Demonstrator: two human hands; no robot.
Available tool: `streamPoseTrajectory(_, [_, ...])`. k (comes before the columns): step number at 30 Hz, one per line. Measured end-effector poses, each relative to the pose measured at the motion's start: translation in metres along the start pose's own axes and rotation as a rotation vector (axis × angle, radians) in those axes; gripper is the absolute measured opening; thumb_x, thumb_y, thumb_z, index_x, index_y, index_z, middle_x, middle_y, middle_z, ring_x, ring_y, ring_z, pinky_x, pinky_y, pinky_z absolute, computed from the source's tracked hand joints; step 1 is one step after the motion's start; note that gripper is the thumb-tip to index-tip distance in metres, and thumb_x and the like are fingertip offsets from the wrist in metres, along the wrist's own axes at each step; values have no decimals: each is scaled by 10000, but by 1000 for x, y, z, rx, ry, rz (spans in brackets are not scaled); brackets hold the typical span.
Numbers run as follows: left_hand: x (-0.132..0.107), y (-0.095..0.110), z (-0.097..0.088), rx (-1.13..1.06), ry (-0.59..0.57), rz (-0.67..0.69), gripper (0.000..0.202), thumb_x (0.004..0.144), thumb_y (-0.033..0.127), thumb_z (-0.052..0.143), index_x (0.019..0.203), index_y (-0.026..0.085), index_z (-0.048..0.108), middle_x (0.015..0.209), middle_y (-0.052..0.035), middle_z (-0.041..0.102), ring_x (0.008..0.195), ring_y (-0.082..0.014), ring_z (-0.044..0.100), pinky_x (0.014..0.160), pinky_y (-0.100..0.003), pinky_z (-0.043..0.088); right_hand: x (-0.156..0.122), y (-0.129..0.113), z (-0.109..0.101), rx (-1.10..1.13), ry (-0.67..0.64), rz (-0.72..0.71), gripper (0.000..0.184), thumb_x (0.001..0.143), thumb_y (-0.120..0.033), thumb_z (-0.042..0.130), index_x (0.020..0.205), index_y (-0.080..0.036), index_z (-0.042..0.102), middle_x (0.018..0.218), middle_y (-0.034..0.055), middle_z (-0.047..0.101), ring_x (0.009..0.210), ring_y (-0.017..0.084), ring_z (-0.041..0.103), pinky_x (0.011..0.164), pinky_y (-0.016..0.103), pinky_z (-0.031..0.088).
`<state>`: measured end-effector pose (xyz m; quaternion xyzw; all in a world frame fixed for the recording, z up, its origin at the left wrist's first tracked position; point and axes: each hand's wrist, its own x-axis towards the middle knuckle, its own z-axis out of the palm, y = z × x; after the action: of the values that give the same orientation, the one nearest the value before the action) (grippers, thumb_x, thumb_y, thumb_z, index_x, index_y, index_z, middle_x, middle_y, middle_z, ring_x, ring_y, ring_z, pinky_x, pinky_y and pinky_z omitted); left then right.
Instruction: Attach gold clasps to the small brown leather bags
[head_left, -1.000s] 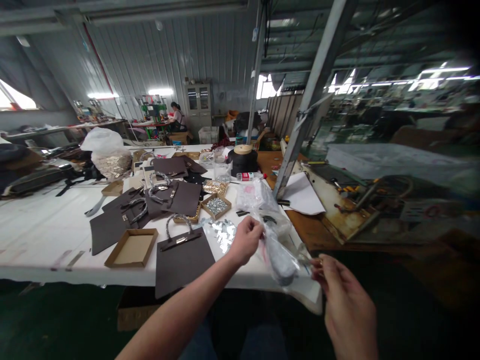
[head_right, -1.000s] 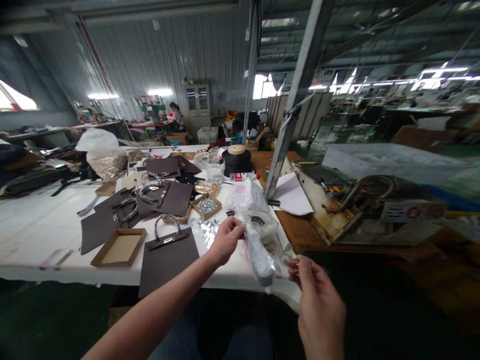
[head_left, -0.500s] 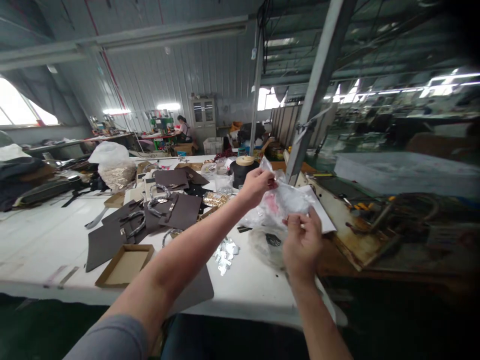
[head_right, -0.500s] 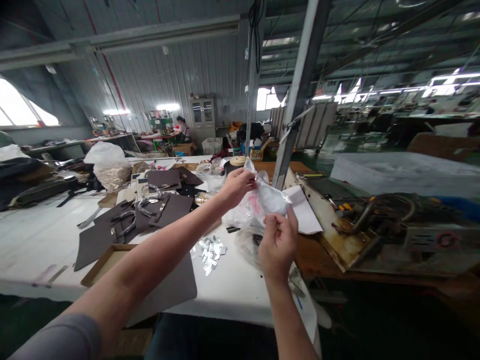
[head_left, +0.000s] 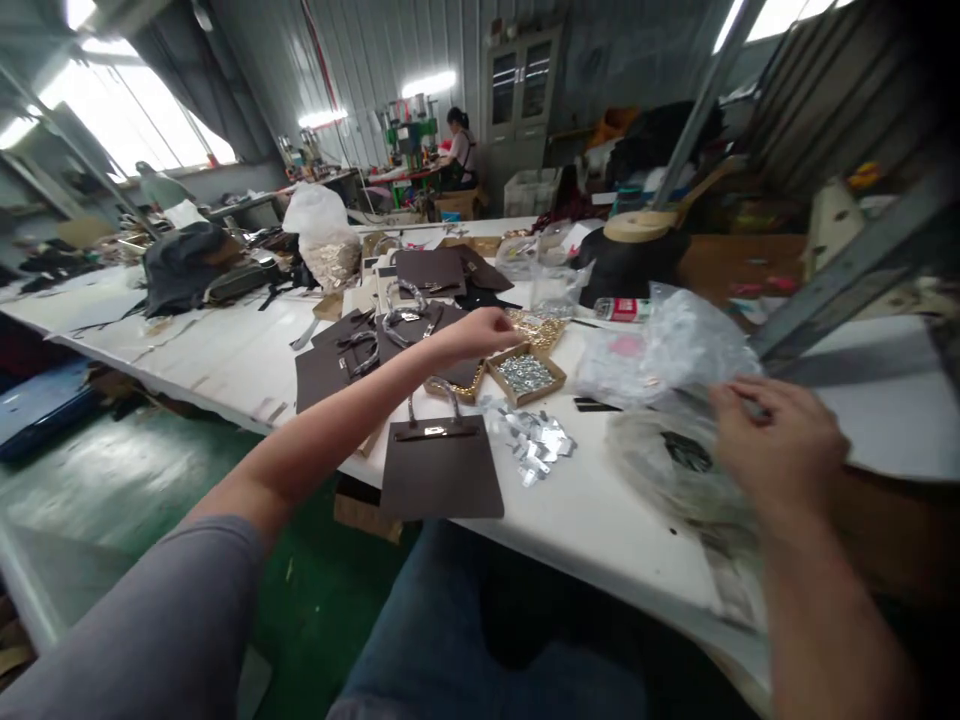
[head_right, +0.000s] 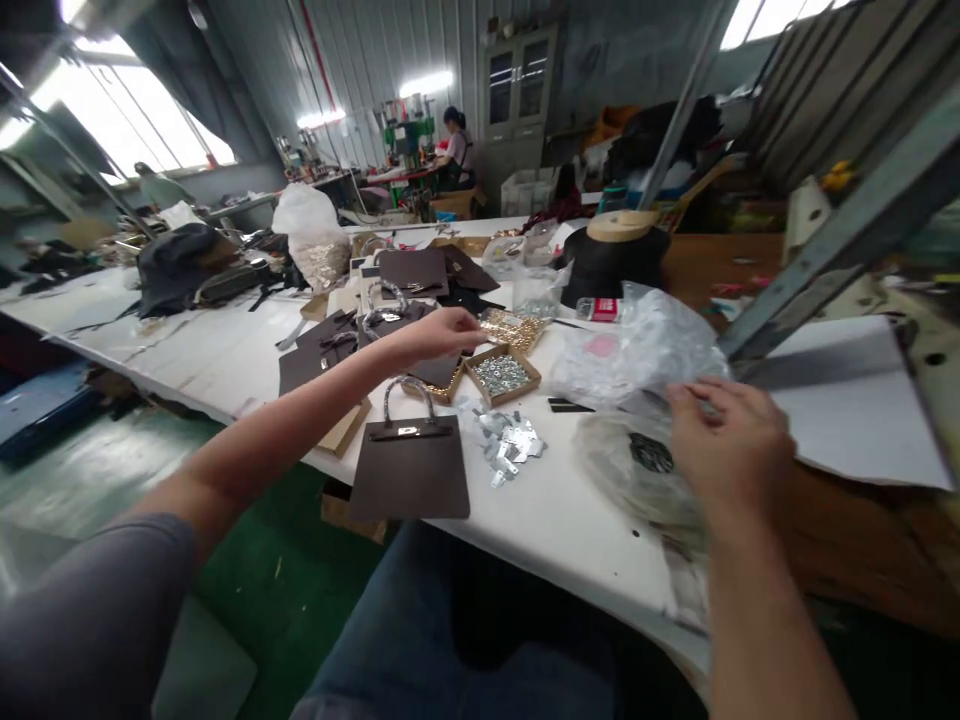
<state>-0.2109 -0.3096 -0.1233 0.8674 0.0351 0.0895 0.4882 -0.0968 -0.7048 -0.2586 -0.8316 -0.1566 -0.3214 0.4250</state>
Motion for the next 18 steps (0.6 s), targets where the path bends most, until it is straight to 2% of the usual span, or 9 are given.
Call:
streamPoseTrajectory(2, [-70, -38, -51, 306, 11, -100, 241, 1036, 382, 777, 1082, 145, 776, 1056, -121, 804, 918, -272, 710, 852, -413, 508, -24, -44, 1, 62, -34, -18, 475, 1043, -679, 696, 1250, -290, 873, 1314, 181, 827, 1226, 393, 777, 1030, 603, 638])
streamPoseTrajectory(4, [-140, -78, -83, 445, 78, -261, 378, 1013, 482, 771, 1216, 163, 746, 1194, -135, 802, 1063, -325, 746, 924, -433, 545, -55, -91, 18, 232, -300, -34, 311, 1023, -622, 758, 1142, -364, 882, 1199, 76, 871, 1113, 327, 812, 1035, 558, 648])
streamPoseTrajectory(6, [-199, -115, -94, 492, 65, -384, 508, 972, 498, 781, 1344, 158, 717, 1226, -151, 787, 1116, -352, 753, 978, -453, 576, -89, -137, 52, 375, -665, -111, 225, 1026, -566, 755, 1042, -381, 884, 1284, 23, 866, 1206, 306, 803, 1142, 559, 623])
streamPoseTrajectory(8, [-241, -146, -87, 478, -11, -414, 644, 992, 513, 751, 1531, 174, 654, 1419, -188, 702, 1234, -364, 732, 1096, -481, 582, -121, -178, 98, 400, -957, -210, 244, 1063, -502, 695, 999, -355, 879, 1508, 22, 784, 1405, 309, 724, 1271, 577, 540])
streamPoseTrajectory(10, [-262, -167, -72, 532, -63, -373, 823, 970, 473, 785, 1709, 227, 521, 1595, -214, 582, 1452, -412, 628, 1255, -549, 503, -145, -212, 144, 390, -1104, -268, 262, 1083, -438, 646, 1006, -301, 856, 1689, 52, 659, 1525, 307, 644, 1331, 557, 480])
streamPoseTrajectory(11, [-265, -175, -65, 599, -61, -362, 857, 959, 463, 800, 1732, 248, 499, 1637, -226, 544, 1511, -450, 576, 1278, -606, 473, -155, -225, 165, 371, -1141, -280, 260, 1084, -418, 630, 1015, -279, 839, 1708, 75, 639, 1522, 308, 643, 1321, 543, 479])
streamPoseTrajectory(13, [-264, -185, -53, 726, 11, -344, 760, 972, 467, 791, 1667, 237, 587, 1573, -251, 574, 1481, -486, 579, 1244, -653, 481, -169, -245, 196, 302, -1182, -293, 260, 1085, -410, 595, 1046, -256, 800, 1589, 114, 719, 1390, 306, 707, 1235, 517, 518])
streamPoseTrajectory(15, [-257, -191, -48, 777, 101, -296, 663, 976, 526, 794, 1563, 240, 680, 1455, -237, 628, 1407, -467, 612, 1189, -608, 524, -176, -256, 214, 223, -1182, -274, 285, 1092, -437, 554, 1048, -247, 760, 1328, 110, 809, 1183, 288, 742, 1095, 472, 544])
streamPoseTrajectory(18, [-249, -198, -47, 850, 114, -220, 566, 960, 575, 806, 1405, 228, 769, 1398, -230, 652, 1339, -455, 623, 1130, -572, 549, -180, -262, 220, 177, -1141, -168, 340, 1104, -500, 503, 1017, -244, 709, 1073, 72, 807, 1020, 262, 723, 954, 414, 511])
